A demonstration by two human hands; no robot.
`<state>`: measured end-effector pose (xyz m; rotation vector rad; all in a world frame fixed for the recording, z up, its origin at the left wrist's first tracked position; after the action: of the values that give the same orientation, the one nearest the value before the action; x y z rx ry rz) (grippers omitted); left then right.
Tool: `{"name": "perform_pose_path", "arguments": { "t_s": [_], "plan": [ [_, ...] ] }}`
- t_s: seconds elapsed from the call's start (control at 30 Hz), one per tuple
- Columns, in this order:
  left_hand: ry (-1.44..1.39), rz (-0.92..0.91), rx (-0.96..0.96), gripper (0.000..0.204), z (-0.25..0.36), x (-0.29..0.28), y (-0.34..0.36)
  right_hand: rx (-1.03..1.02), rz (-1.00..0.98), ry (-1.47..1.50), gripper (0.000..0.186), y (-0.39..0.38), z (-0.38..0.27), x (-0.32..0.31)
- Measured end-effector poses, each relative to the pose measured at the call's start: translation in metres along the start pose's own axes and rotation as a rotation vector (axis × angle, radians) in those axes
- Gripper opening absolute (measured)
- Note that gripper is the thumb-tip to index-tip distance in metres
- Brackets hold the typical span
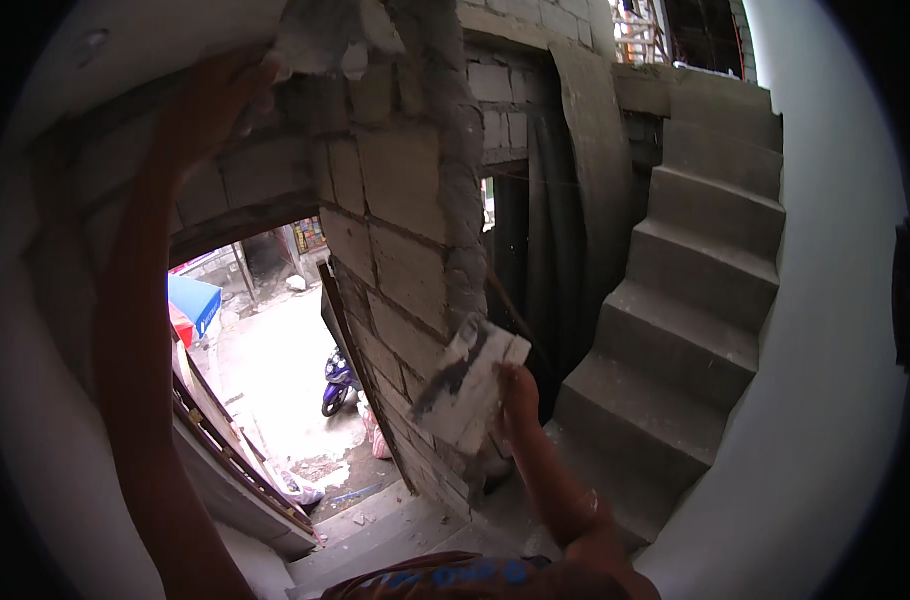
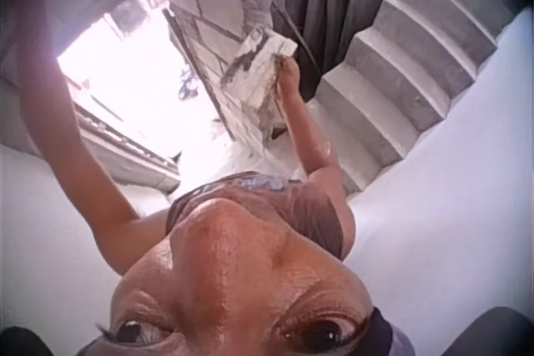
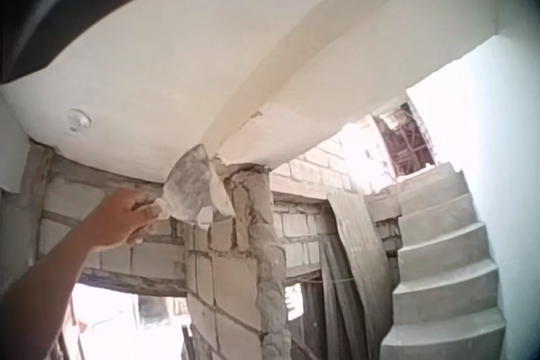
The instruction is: The person scoops plaster compound from a board onto putty knives, then applies and smooths the compound along the overhead concrete beams and wall edges.
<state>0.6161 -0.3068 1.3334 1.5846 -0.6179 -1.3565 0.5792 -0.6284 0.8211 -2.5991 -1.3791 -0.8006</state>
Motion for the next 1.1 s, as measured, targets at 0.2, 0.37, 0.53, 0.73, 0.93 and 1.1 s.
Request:
{"name": "perform_pose_path", "arguments": {
  "t_s": [0.2,0.37,0.53,0.73,0.93,1.1],
  "plan": [
    [0.269,0.002,0.145,0.04,0.012,0.06,-0.135,0.442,-0.621,0.702,0.049,-0.039,-0.112,0.129],
    [0.345,-0.247,0.543,0.041,-0.001,0.105,-0.218,0.491,-0.585,0.634,0.048,-0.046,-0.112,0.178],
    [0.41,-0.252,0.641,0.041,-0.012,0.104,-0.255,0.539,-0.632,0.681,0.045,-0.043,-0.097,0.175],
    [0.534,-0.273,0.55,0.038,-0.04,0.082,-0.286,0.297,-0.517,0.573,0.043,-0.03,-0.106,0.149],
    [0.087,-0.271,-0.141,0.027,-0.067,0.07,-0.329,0.267,-0.613,0.68,0.05,-0.021,-0.161,0.102],
    [-0.741,-0.341,-0.497,0.028,-0.048,0.094,-0.331,0.383,-0.488,0.39,0.034,0.012,-0.081,0.077]
  ]
}}
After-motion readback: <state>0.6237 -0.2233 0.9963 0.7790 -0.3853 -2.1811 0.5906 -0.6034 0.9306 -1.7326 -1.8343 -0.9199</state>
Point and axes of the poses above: each hand's wrist, its own y-axis towards the middle knuckle, its own x-axis out of the palm, z = x × y, the point moved 3 cm from there along y, towards the middle knuckle, and after that the axes turned 9 degrees about x, right-handed, at the moved point
